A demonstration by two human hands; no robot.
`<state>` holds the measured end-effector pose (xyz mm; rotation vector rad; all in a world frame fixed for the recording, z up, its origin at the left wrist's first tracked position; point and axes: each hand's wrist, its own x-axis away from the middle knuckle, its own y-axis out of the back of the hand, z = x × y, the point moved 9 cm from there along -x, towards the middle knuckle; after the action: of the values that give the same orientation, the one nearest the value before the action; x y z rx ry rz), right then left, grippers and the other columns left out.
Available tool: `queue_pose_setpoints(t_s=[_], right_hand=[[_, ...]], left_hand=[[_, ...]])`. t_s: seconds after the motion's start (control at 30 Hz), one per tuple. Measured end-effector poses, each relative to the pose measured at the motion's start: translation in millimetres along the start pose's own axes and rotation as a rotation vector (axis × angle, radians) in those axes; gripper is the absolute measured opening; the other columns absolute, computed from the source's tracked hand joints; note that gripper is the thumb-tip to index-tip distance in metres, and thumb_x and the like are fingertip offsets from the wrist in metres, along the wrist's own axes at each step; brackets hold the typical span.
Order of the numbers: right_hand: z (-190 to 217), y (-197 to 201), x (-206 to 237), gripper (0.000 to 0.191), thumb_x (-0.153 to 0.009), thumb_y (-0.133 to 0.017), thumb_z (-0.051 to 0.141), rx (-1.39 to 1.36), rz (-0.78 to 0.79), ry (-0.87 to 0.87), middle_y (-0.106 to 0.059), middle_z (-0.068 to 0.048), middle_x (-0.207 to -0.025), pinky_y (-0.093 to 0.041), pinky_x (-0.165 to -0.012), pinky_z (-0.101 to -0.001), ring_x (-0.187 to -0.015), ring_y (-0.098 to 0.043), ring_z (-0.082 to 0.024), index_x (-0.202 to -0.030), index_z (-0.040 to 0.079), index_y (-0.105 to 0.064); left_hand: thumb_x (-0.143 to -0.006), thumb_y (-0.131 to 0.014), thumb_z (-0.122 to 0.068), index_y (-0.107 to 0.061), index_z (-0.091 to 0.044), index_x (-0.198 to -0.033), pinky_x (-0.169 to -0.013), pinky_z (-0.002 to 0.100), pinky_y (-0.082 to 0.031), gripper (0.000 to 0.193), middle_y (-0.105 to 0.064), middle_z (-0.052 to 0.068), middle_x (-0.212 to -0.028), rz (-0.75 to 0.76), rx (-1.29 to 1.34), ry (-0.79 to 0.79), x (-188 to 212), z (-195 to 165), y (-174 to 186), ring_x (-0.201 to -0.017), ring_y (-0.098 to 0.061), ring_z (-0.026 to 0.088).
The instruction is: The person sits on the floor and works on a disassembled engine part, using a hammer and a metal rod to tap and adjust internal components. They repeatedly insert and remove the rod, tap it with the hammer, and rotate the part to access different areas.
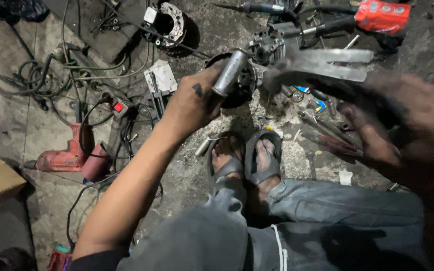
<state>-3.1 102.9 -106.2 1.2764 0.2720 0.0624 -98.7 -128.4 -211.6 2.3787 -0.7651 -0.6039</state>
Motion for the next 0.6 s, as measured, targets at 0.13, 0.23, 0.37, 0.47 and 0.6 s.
queue_pose_setpoints(t_s=[0.13,0.23,0.37,0.47,0.6], right_hand=[[30,12,-25,0.032,-0.094,-0.072,0.017,0.059,-0.018,0.151,-0.075,-0.02,-0.093,-0.057,-0.059,-0.0362,-0.071,-0.072,-0.027,-0.122,0.001,-0.071],[46,10,-37,0.03,-0.096,-0.071,0.016,0.103,-0.016,0.253,-0.075,-0.02,-0.091,-0.056,-0.055,-0.0348,-0.068,-0.072,-0.025,-0.122,0.001,-0.071],[64,9,-45,0.027,-0.097,-0.07,0.014,0.133,-0.096,0.378,-0.076,-0.022,-0.094,-0.057,-0.053,-0.0336,-0.068,-0.073,-0.026,-0.122,0.003,-0.071],[67,5,-51,0.035,-0.094,-0.066,0.011,0.17,-0.041,0.386,-0.076,-0.021,-0.092,-0.055,-0.048,-0.0327,-0.063,-0.072,-0.026,-0.128,0.008,-0.073],[61,18,-51,0.037,-0.093,-0.067,0.01,0.127,-0.027,0.329,-0.076,-0.021,-0.093,-0.054,-0.047,-0.0332,-0.061,-0.07,-0.026,-0.129,0.006,-0.073]], left_hand=[[-0.09,-0.073,-0.002,-0.059,-0.003,-0.127,-0.088,0.043,-0.06,0.04,-0.072,0.021,-0.112,0.021,-0.009,0.084,4,14,-8,-0.103,-0.072,0.041],[-0.089,-0.072,0.0,-0.06,-0.004,-0.127,-0.086,0.043,-0.06,0.04,-0.072,0.019,-0.108,0.031,0.03,0.114,6,20,-12,-0.101,-0.073,0.04],[-0.085,-0.067,0.006,-0.056,-0.005,-0.135,-0.091,0.044,-0.06,0.053,-0.071,0.022,-0.12,-0.015,0.059,-0.012,6,15,-11,-0.107,-0.071,0.042],[-0.077,-0.067,0.006,-0.05,-0.001,-0.139,-0.087,0.046,-0.059,0.065,-0.067,0.024,-0.122,0.0,0.009,0.024,7,25,-17,-0.104,-0.068,0.045],[-0.083,-0.07,0.003,-0.053,-0.005,-0.138,-0.093,0.046,-0.059,0.059,-0.068,0.022,-0.126,-0.012,-0.03,-0.003,11,31,-21,-0.11,-0.069,0.045]])
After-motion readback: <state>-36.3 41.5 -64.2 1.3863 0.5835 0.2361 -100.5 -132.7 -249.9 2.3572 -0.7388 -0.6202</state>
